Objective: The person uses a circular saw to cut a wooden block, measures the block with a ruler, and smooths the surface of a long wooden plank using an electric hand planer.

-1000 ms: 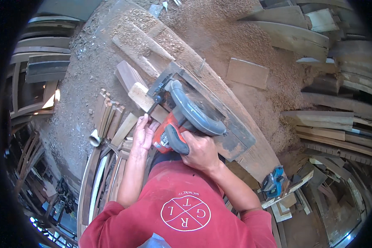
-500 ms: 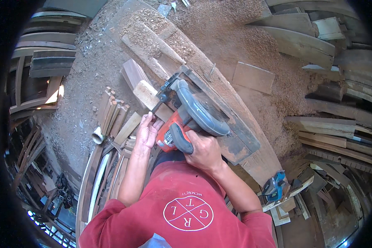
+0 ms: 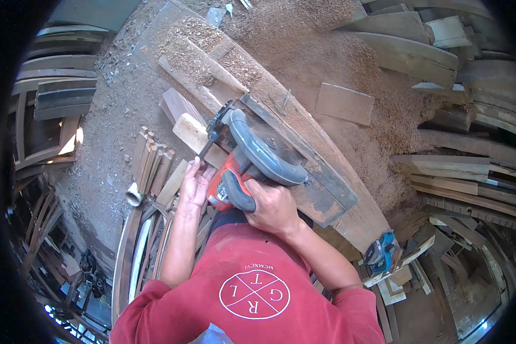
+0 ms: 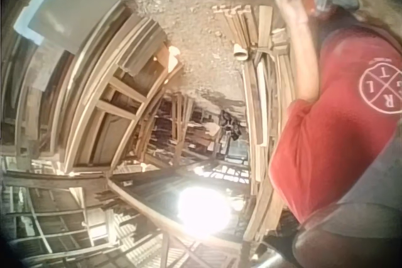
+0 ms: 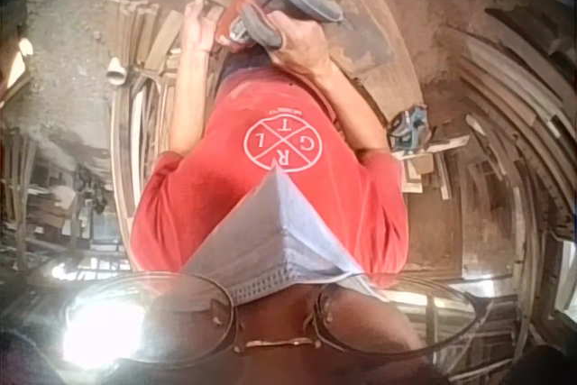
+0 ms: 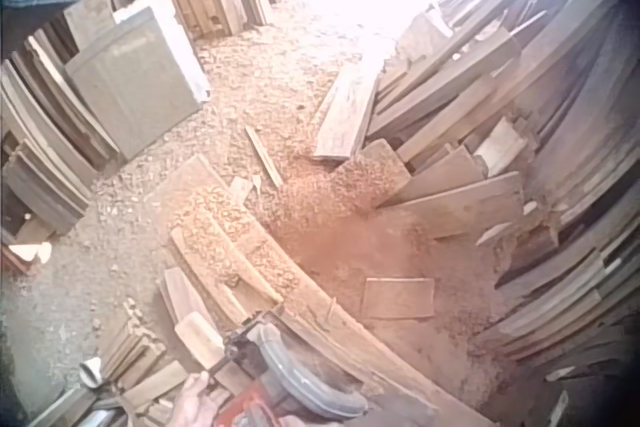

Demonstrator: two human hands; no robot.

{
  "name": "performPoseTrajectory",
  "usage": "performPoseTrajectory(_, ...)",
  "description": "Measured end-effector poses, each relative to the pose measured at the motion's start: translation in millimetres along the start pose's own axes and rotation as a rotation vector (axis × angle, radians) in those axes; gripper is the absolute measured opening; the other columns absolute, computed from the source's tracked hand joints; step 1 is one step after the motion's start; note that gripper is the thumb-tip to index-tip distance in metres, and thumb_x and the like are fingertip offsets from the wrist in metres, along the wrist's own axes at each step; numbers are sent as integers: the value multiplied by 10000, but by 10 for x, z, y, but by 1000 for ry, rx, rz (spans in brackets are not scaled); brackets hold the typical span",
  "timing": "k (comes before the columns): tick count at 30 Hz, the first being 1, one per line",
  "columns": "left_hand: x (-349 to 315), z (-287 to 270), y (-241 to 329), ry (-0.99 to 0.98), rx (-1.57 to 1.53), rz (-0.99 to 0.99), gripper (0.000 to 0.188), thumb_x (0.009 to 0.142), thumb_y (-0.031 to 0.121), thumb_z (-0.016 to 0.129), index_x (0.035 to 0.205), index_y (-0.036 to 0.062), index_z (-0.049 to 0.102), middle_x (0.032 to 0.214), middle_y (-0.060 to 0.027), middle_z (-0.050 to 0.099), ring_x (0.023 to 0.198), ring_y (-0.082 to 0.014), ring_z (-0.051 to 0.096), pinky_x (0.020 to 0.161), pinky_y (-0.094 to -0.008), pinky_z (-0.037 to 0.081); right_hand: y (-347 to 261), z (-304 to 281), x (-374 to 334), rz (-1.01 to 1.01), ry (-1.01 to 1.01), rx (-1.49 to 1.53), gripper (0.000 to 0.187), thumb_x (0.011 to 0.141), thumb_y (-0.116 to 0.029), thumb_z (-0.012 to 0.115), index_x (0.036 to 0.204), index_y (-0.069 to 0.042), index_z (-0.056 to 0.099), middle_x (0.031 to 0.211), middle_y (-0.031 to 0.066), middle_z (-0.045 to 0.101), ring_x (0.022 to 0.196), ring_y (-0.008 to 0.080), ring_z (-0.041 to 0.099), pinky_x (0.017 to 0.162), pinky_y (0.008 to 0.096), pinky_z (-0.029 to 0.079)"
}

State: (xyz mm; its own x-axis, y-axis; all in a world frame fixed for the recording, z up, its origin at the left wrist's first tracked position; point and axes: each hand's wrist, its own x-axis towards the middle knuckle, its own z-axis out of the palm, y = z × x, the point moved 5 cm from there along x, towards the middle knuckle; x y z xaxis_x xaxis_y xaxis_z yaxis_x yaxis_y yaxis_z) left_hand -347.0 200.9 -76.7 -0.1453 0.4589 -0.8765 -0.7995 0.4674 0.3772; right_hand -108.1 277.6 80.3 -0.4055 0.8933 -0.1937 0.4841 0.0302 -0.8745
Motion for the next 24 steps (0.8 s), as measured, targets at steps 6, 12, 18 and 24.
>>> performPoseTrajectory(6, 61, -38, 62, 9, 4, -4, 167, 1019, 225, 686, 981, 123, 559, 984, -27, 592, 990, -223, 641, 968, -434, 535, 15, 55, 64, -17, 6, 20, 206, 766, -74, 748, 919, -59, 610, 710, 166, 636, 648, 378, 675, 572, 461, 535)
performPoseTrajectory(12, 107, -33, 147, 11, 17, -7, 179, 1013, 236, 695, 980, 124, 560, 994, -31, 594, 1029, -233, 640, 1002, -447, 522, -45, 40, 174, -3, 9, 23, 195, 777, -77, 744, 895, -63, 589, 713, 165, 630, 651, 377, 674, 566, 461, 527)
performPoseTrajectory(18, 122, -22, 229, 1, 5, 0, 174, 1014, 227, 692, 993, 118, 558, 1018, -49, 612, 1072, -260, 647, 1021, -460, 522, -23, 105, 218, -15, 13, 32, 199, 781, -78, 746, 888, -63, 579, 706, 165, 622, 649, 381, 670, 564, 462, 520)
performPoseTrajectory(24, 161, -21, 315, -27, 6, 3, 158, 1017, 212, 687, 990, 123, 560, 1040, -56, 625, 1094, -272, 648, 1042, -476, 513, -95, 89, 323, -28, 33, 48, 202, 789, -85, 748, 890, -67, 573, 703, 161, 621, 650, 379, 671, 555, 461, 510)
